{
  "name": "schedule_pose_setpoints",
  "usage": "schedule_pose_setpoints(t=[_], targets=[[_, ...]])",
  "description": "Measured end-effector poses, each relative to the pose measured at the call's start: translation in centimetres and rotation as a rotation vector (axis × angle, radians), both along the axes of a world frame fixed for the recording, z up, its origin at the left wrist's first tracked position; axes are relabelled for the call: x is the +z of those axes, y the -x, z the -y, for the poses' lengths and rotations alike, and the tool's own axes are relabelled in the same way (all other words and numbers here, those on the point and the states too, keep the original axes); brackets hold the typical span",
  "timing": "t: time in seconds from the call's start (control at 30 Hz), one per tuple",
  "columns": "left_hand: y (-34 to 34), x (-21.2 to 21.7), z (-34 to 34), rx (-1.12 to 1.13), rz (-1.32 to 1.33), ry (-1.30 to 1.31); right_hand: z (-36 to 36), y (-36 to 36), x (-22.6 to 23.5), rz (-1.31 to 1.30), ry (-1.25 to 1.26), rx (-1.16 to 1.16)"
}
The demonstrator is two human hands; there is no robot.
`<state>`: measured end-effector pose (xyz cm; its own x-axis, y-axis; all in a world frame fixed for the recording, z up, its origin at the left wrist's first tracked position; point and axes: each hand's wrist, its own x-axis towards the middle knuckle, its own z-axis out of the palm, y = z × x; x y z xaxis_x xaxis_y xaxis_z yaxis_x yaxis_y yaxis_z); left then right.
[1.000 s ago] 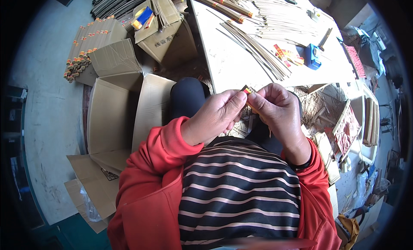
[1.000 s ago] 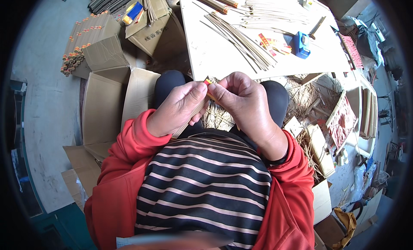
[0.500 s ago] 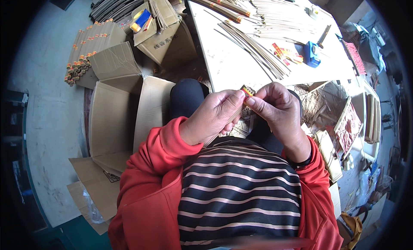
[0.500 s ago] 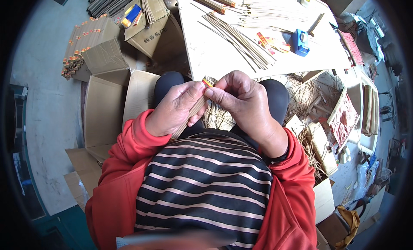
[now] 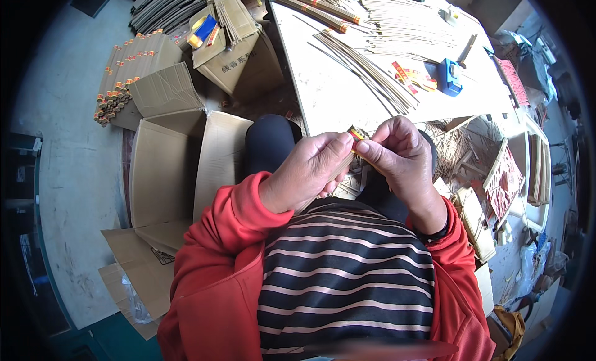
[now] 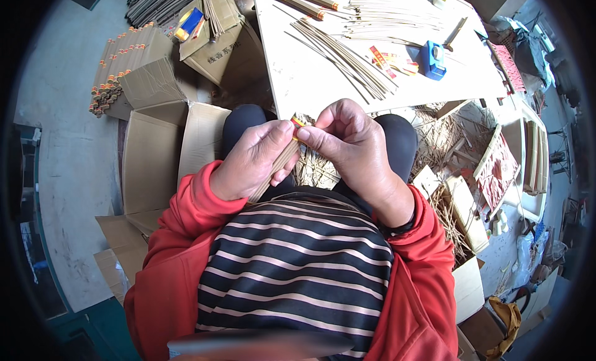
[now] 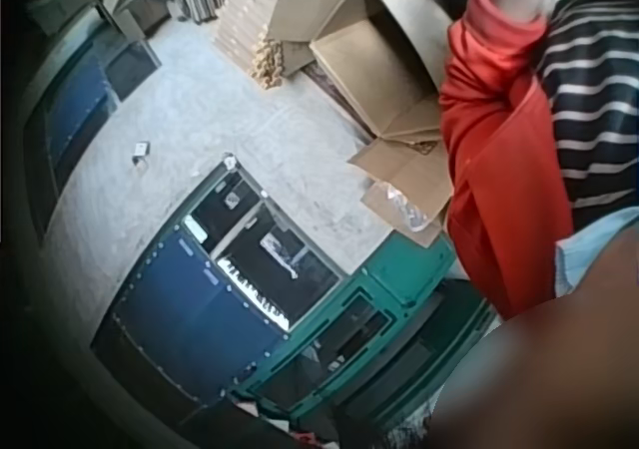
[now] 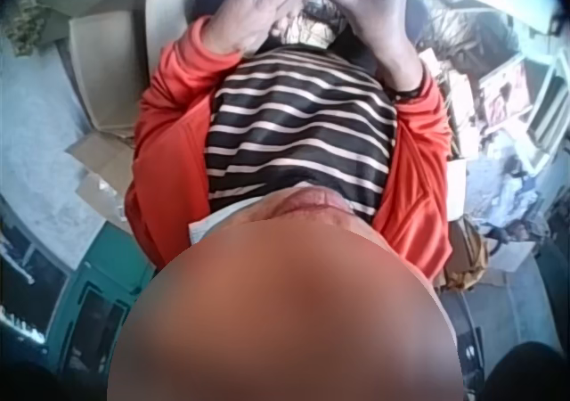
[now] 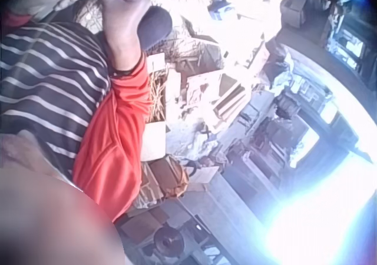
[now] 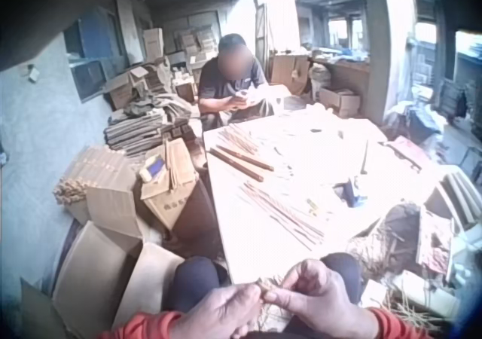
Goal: The person gathers thin wooden sticks from a table, aligns them into bundles, and wraps each bundle with a small paper label. They then place the finished bundles into a cardboard box. The process is repeated multiple times.
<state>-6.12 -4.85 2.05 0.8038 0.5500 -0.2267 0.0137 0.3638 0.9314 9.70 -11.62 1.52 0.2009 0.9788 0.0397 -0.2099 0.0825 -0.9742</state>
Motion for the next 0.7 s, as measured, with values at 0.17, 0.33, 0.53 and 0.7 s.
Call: schedule_pose_setpoints(t=[0.17, 0.33, 0.53, 0.7], targets=[[-0.2, 0.2, 0.3, 0.017, -0.002, 0.018, -0.3, 0.0, -1.1, -0.105, -0.113, 0.007], [-0.4, 0.3, 0.2, -0.016, -0.018, -0.016, -0.5, -0.1, -2.3, -0.177, -0.192, -0.001], [-0.6, 0.3, 0.4, -0.013, -0.031, -0.026, -0.3, -0.7, -2.5, -0.120, -0.192, 0.025], [-0.7, 0.4, 0.6, 0.007, -0.065, -0.048, -0.4, -1.1, -2.7, -0.126, -0.207, 0.059]])
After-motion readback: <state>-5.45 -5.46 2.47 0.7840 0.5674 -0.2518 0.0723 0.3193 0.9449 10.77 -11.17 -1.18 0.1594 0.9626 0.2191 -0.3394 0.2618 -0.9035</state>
